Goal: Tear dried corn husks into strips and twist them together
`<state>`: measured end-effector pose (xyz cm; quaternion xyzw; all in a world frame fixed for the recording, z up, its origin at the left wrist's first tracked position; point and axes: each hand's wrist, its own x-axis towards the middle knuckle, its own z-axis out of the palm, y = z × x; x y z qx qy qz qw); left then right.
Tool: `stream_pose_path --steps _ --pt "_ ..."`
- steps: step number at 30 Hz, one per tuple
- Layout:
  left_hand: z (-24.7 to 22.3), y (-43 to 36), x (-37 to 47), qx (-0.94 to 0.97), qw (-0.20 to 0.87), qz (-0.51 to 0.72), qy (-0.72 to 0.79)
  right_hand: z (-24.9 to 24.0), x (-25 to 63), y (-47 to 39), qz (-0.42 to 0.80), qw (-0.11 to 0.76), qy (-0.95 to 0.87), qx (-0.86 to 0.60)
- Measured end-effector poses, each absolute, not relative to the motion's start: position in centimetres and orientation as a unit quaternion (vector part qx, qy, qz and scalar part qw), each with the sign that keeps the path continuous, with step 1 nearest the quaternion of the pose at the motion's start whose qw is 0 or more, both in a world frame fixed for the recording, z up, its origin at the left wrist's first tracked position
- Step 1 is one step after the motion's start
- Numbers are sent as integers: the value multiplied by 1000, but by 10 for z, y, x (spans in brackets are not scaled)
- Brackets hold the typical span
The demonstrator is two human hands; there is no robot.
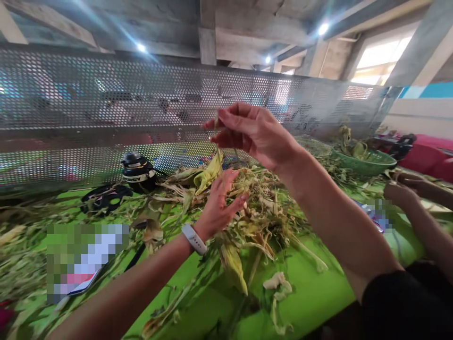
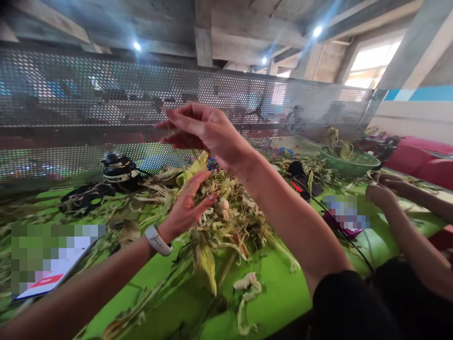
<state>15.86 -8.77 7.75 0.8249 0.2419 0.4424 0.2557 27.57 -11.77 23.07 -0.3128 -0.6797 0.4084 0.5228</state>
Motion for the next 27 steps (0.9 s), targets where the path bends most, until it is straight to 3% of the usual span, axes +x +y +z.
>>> stream_pose_path --steps 3,7,14,21,23,27 --pt "91 -89 149 825 322 409 220 260 262 -114 388 528 -702 -280" --pt "88 -89 129 774 501 321 218 288 253 -99 388 560 -694 -233" --pt "74 -91 90 549 781 248 162 294 246 -60 421 602 -612 -293" --pt "63 -124 89 559 775 250 158 257 217 -17 427 580 -598 -352" --pt "61 -127 88 543 768 275 200 238 215 -8 357 533 -636 -429" --pt "58 -120 76 460 790 351 202 190 230 -17 91 378 -747 -539"
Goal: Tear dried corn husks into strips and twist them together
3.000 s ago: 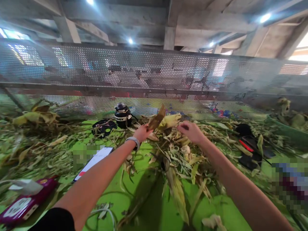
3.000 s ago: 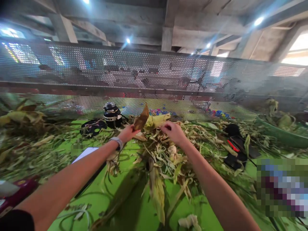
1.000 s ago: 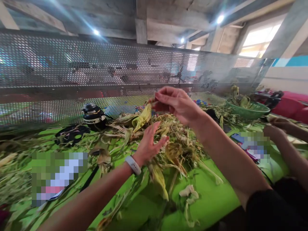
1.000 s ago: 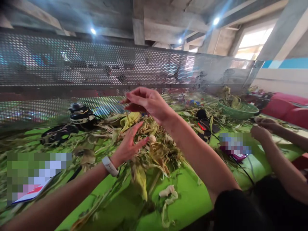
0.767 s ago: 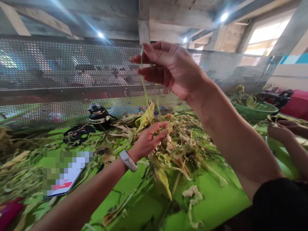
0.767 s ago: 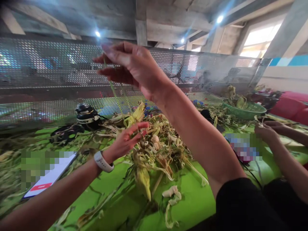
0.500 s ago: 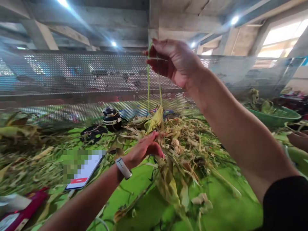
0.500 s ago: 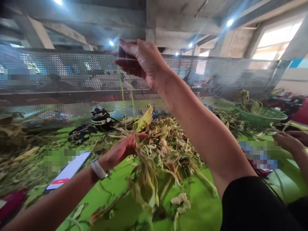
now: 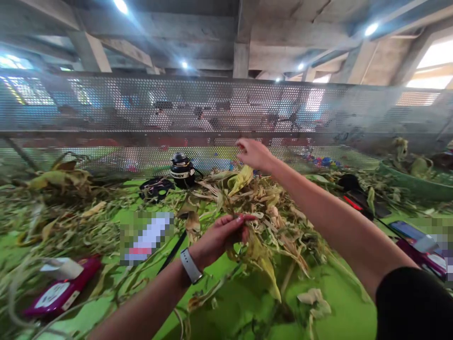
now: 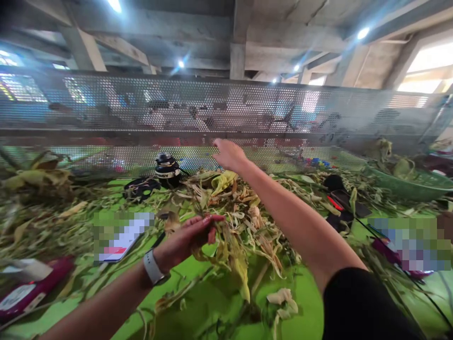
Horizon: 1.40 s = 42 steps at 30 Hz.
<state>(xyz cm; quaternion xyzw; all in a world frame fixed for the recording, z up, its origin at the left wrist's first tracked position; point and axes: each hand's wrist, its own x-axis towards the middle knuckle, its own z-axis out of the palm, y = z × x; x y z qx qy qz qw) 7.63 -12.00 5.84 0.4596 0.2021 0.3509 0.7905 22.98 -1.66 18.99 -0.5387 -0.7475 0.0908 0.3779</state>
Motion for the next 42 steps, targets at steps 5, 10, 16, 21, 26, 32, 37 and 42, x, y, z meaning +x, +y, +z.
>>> stream_pose_path --steps 5,10,16,21,26,32,37,42 --pt "53 -113 66 356 827 407 154 118 255 -79 293 344 -746 -490" --pt "44 -97 70 364 813 422 172 65 256 -108 490 372 -665 -424" --pt "43 -50 58 439 744 413 287 60 252 -72 454 469 -597 -467" --pt "68 -38 14 371 682 517 360 88 296 -64 434 529 -554 -474" --pt "75 -43 -17 301 638 604 370 112 342 -82 311 560 -541 -545" --pt "37 -114 20 372 751 373 397 69 301 -143 340 485 -617 -518" --pt "29 -157 56 492 732 317 349 43 257 -191 367 385 -695 -484" --pt "29 -146 45 456 703 350 419 25 280 -189 346 292 -729 -514"
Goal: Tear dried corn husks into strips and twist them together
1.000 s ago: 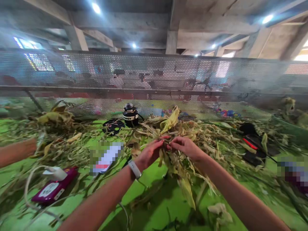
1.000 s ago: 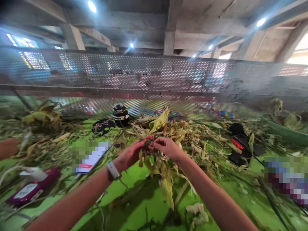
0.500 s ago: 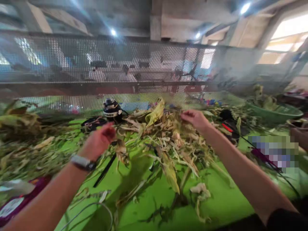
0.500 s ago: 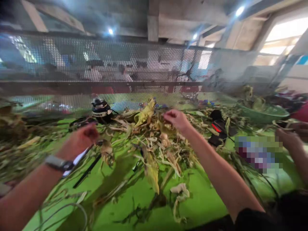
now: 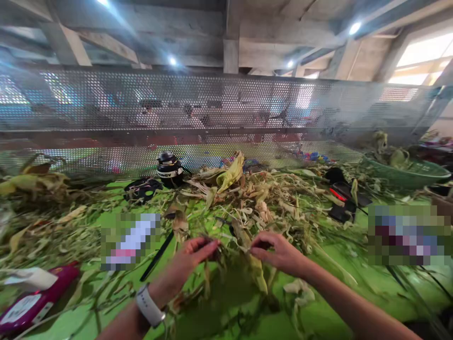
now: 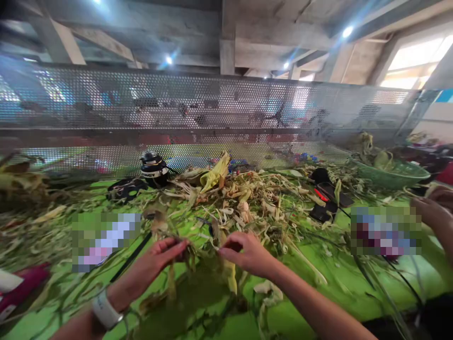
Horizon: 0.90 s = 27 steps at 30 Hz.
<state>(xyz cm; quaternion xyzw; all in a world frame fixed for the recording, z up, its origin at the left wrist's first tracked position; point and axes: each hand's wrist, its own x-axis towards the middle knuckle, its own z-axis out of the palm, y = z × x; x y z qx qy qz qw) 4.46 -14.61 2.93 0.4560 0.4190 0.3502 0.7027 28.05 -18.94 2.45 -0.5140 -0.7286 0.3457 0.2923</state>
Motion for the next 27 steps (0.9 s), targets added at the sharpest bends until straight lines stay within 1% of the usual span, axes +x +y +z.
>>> stream_pose_path --steps 3,6,10,13,14,16,18,21,22,24,25,27 --pt "32 -121 37 340 707 439 439 3 299 -165 226 228 -758 -567" --pt "33 -104 37 273 695 508 430 -8 305 -146 193 231 -746 -593" --pt "43 -112 30 290 700 507 411 -1 307 -144 166 231 -763 -580" --pt "68 -122 18 340 662 543 389 8 306 -135 17 212 -748 -628" --pt "79 -124 14 345 660 545 385 11 304 -129 -11 197 -751 -630" --pt "99 -125 10 363 641 565 370 21 299 -112 -13 182 -765 -618" --pt "116 -125 7 382 632 566 366 41 299 -92 -4 191 -770 -609" --pt "130 -121 3 385 619 580 364 92 312 -64 -13 246 -751 -613" --pt "134 -119 2 374 612 592 367 111 317 -55 -15 280 -740 -611" --pt "139 -112 -2 347 599 618 372 145 327 -41 45 451 -680 -576" --pt "141 -108 -4 335 595 628 373 158 330 -35 97 507 -649 -558" --pt "142 -100 -6 331 592 641 360 174 332 -26 185 573 -585 -544"
